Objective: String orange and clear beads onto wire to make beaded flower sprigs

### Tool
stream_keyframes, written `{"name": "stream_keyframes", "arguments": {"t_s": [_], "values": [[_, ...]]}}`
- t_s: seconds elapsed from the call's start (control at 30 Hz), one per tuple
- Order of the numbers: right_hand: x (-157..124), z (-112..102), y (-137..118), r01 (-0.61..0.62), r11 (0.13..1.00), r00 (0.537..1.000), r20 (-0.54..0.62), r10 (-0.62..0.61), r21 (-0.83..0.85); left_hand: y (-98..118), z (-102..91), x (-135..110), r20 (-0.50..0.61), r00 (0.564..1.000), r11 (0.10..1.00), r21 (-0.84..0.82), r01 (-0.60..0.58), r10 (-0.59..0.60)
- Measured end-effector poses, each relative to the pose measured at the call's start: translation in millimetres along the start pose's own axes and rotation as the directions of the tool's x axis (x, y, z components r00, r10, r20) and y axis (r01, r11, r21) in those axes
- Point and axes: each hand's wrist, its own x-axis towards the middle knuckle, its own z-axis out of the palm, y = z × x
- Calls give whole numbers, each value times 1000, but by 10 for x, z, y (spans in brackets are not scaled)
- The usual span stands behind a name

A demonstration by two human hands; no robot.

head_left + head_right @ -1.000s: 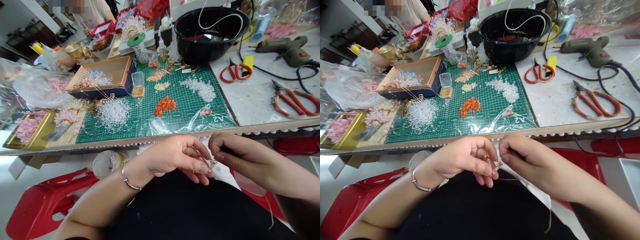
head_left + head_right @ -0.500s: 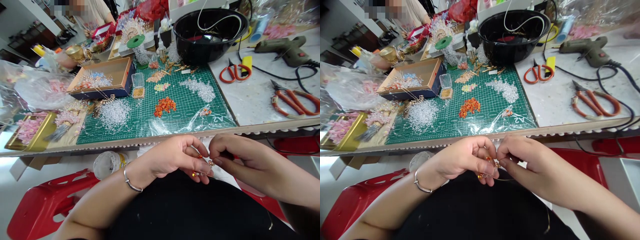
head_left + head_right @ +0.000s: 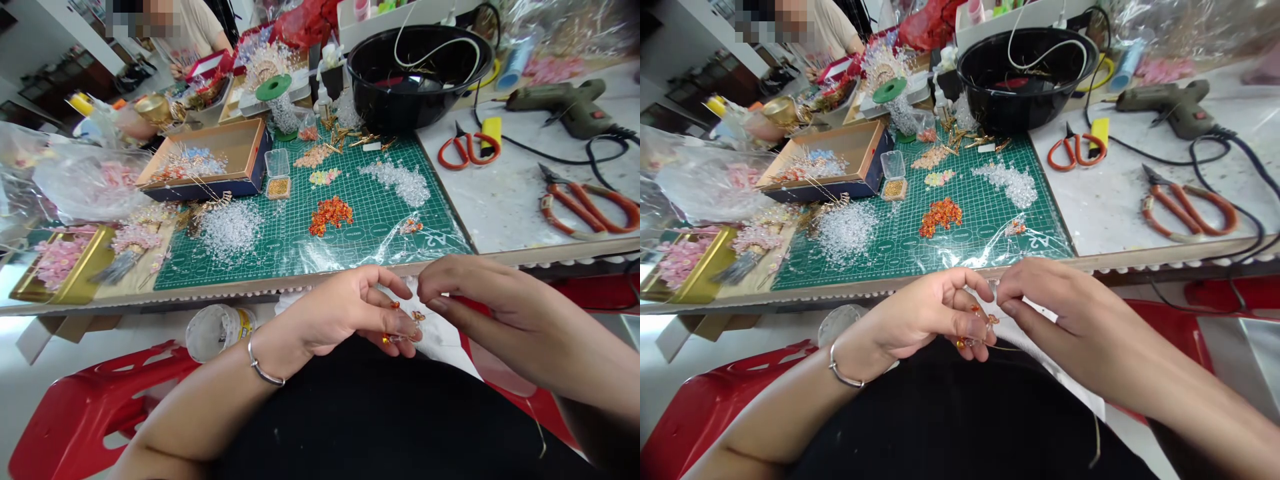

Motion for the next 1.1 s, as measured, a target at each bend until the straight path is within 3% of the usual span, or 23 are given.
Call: {"name": "stream_keyframes", "arguments": {"t_s": [0.17,0.3,0.4,0.5,0.57,0.73,0.9,1.1], "values": [[19,24,-24,64,997,998,-14,-64,-38,-18,8,5,-33,999,999,-32,-37,36],[1,36,-132,94,975,991,-74,-111,-202,-9,14,6,-70,997,997,-62,-47,42],[-53,59,-236,64,877,969,-181,-169,-476,6,20,13,-143,987,990,-109,-88,72],[-98,136,-329,107,772,955,-152,-256,-627,11,29,32,-212,968,972,-158,-173,137],[-99,212,-362,100,773,965,-130,-230,-627,7,41,49,-240,952,959,-164,-233,190],[-27,358,-332,-63,809,973,-215,-79,-584,1,93,63,-321,912,938,-149,-313,253],[46,393,-277,3,815,935,-288,-209,-580,15,131,36,-350,900,934,-145,-327,261],[67,386,-284,33,807,934,-270,-236,-590,2,112,34,-327,910,935,-158,-319,255]]}}
